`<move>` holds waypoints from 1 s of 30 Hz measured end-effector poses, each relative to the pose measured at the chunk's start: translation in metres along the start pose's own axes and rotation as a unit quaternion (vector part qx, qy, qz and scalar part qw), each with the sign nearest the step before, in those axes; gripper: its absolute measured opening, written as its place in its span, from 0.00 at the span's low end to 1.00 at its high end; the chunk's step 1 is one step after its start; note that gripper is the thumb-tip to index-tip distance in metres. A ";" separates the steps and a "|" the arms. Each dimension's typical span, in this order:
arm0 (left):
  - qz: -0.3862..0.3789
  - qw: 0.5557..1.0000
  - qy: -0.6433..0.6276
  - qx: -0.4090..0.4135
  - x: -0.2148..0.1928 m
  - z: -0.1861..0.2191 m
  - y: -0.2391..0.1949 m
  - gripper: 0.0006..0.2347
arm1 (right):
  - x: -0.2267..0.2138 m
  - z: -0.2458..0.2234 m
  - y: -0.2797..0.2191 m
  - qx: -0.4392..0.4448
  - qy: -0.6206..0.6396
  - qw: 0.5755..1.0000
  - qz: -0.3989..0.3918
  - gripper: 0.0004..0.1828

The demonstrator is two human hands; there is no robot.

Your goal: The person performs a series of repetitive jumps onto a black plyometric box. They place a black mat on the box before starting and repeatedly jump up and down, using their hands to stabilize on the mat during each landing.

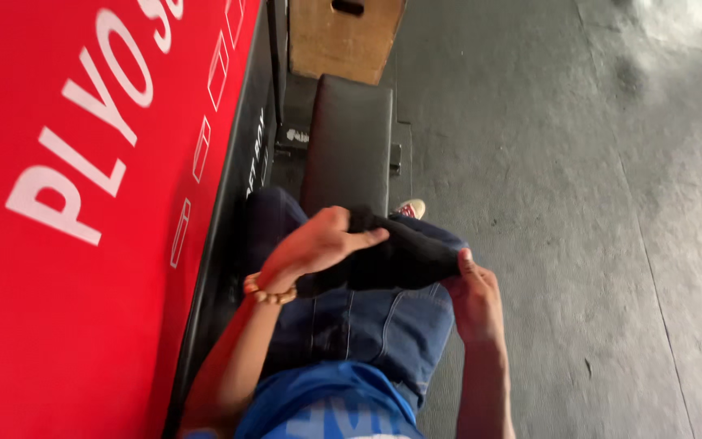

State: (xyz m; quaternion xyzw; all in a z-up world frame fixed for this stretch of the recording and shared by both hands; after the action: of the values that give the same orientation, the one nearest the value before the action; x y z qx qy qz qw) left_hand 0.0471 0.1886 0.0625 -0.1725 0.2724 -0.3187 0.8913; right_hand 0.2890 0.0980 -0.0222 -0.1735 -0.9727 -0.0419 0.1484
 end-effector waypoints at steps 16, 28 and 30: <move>0.038 0.864 -0.501 -0.017 -0.023 -0.065 0.089 0.40 | -0.045 -0.083 0.141 -0.102 0.136 0.983 0.069 0.10; 0.044 0.866 -0.498 -0.005 -0.072 -0.079 0.125 0.11 | -0.046 -0.109 0.127 -0.153 -0.010 0.986 0.062 0.09; 0.098 0.935 -0.339 -0.025 -0.102 -0.069 0.109 0.15 | -0.047 -0.120 0.125 -0.197 -0.155 0.961 0.116 0.14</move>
State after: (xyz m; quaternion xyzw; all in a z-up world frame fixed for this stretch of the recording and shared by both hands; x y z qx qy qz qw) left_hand -0.0085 0.3269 -0.0061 -0.2653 -0.0221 -0.1458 0.9528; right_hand 0.4084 0.1840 0.0817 -0.3158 -0.9293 -0.1879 -0.0378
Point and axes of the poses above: each hand's wrist, its own y-axis towards the middle knuckle, its own x-axis out of the palm, z = x × y, the point moved 8 cm from there along y, towards the middle knuckle, and after that the axes turned 8 degrees about -x, right-handed, at the moved point
